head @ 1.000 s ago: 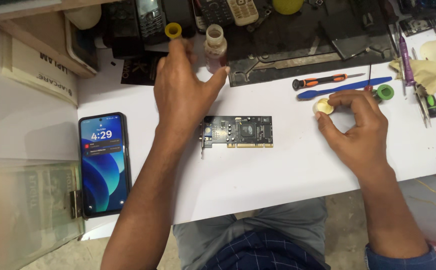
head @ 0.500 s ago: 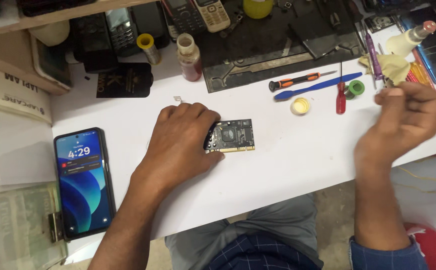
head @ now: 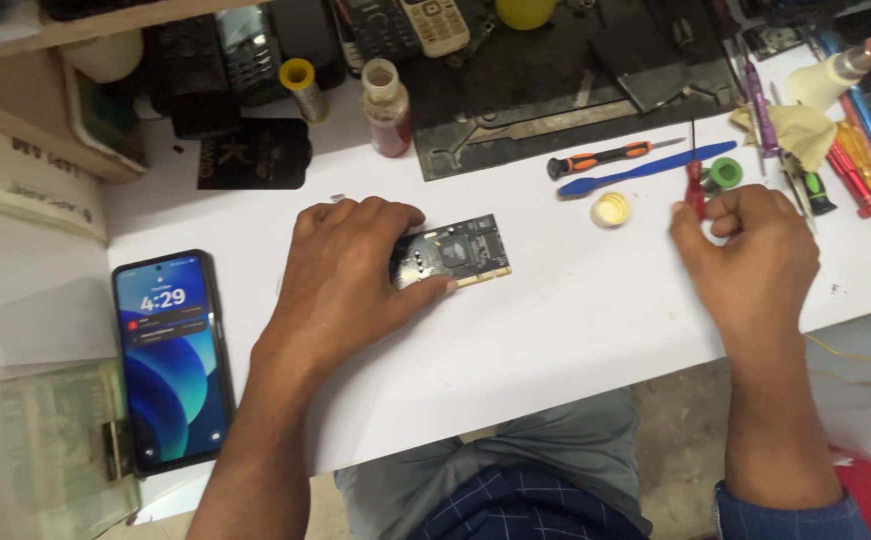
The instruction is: The person holds a graphics card on a white workbench, applies liquid from a bottle onto its edge connector area, and uses a red-handled screwdriver to work on the card's components. They then use a soldering iron along the card's gold edge connector and finally wipe the soldering iron tip on a green sponge.
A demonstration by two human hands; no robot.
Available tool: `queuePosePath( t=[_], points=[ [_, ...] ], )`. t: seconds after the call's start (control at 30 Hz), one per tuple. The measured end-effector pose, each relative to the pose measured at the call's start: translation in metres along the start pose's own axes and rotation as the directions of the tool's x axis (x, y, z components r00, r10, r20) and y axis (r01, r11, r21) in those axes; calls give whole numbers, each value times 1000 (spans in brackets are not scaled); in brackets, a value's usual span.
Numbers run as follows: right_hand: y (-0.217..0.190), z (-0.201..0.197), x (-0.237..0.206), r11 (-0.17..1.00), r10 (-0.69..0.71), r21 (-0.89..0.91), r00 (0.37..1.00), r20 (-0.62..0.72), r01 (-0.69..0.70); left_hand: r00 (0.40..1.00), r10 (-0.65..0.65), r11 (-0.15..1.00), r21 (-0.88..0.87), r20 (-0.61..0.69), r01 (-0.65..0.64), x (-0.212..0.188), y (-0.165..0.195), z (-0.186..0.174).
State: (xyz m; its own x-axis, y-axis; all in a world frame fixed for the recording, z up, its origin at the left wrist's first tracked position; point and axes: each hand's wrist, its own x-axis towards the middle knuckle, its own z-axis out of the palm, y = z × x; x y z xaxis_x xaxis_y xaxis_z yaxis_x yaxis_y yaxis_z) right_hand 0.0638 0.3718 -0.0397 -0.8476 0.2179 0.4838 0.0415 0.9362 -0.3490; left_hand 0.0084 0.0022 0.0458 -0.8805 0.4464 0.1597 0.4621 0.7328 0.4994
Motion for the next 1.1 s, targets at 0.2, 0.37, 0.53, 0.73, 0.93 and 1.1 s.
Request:
queuePosePath(
  t=[0.2, 0.37, 0.53, 0.73, 0.93, 1.1],
  points=[
    [13, 0, -2, 956, 137, 276, 982, -129, -97, 996, 36, 995, -87, -78, -43, -1, -10, 1],
    [11, -13, 20, 890, 177, 436, 983, -57, -135, 959, 63, 994, -71, -276, -86, -3, -17, 5],
    [-26, -29, 58, 720, -95, 693, 994, 47, 36, 895, -98, 981, -192, -435, 14, 4, -22, 16],
    [-114, -6, 103, 519, -460, 766, 879, -123, 379, 863, -199, 955, -289, -465, 65, 12, -33, 26],
    [-175, 13, 134, 384, -619, 733, 745, -248, 562, 869, -229, 958, -259, -439, 121, 13, -44, 28],
    [-190, 26, 142, 317, -675, 735, 687, -270, 600, 862, -204, 966, -238, -465, 100, 14, -45, 33]
  ],
)
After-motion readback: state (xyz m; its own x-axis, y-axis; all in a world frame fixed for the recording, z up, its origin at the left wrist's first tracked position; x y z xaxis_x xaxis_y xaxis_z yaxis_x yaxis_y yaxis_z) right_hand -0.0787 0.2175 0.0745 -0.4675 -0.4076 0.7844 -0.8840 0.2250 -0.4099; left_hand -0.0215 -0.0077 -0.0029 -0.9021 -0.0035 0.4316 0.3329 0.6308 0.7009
